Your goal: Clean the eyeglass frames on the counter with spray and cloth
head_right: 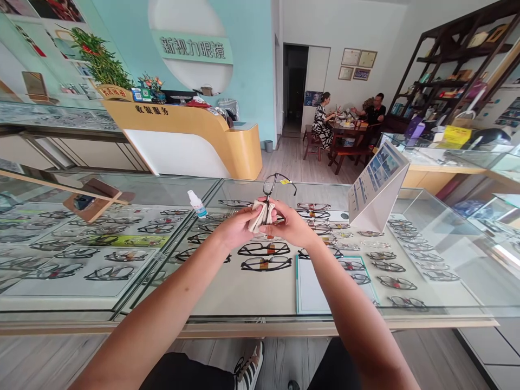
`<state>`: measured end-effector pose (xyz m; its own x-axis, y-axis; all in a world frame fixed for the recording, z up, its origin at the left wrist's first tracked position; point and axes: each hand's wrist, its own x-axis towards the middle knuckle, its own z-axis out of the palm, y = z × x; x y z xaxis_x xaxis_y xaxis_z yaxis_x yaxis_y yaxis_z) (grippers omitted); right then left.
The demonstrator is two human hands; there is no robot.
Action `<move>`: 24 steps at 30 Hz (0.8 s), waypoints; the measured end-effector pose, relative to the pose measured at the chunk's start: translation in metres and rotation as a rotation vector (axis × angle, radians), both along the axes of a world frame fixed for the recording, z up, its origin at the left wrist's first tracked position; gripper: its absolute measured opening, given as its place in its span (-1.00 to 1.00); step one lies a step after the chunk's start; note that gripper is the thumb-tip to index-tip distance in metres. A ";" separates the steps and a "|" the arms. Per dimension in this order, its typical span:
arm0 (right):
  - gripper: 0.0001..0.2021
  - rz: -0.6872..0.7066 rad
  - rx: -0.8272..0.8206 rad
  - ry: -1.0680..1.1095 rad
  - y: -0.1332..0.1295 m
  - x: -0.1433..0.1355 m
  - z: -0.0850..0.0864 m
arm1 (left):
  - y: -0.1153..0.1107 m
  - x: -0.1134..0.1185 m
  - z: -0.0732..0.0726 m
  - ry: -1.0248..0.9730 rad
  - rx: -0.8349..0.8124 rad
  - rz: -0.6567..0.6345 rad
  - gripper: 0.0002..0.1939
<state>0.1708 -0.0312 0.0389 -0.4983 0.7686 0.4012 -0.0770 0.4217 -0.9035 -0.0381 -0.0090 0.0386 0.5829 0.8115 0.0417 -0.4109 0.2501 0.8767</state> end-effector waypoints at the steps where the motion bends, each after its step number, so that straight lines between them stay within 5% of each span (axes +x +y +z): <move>1: -0.20 0.002 -0.004 -0.001 -0.001 0.000 0.001 | -0.001 0.001 0.001 -0.012 -0.012 -0.002 -0.53; 5: -0.16 -0.007 -0.042 -0.032 -0.003 0.000 0.003 | -0.004 0.005 0.001 -0.031 -0.061 0.026 -0.62; 13: -0.20 -0.091 0.016 -0.131 -0.006 -0.001 0.005 | -0.005 0.011 -0.002 -0.023 -0.075 0.088 -0.41; 24: -0.19 0.007 -0.063 0.027 0.001 0.001 0.003 | -0.007 0.003 0.006 0.041 0.023 0.028 -0.49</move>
<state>0.1714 -0.0302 0.0421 -0.4937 0.7893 0.3651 -0.1043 0.3630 -0.9259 -0.0352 -0.0156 0.0442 0.5618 0.8264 0.0375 -0.3814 0.2185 0.8982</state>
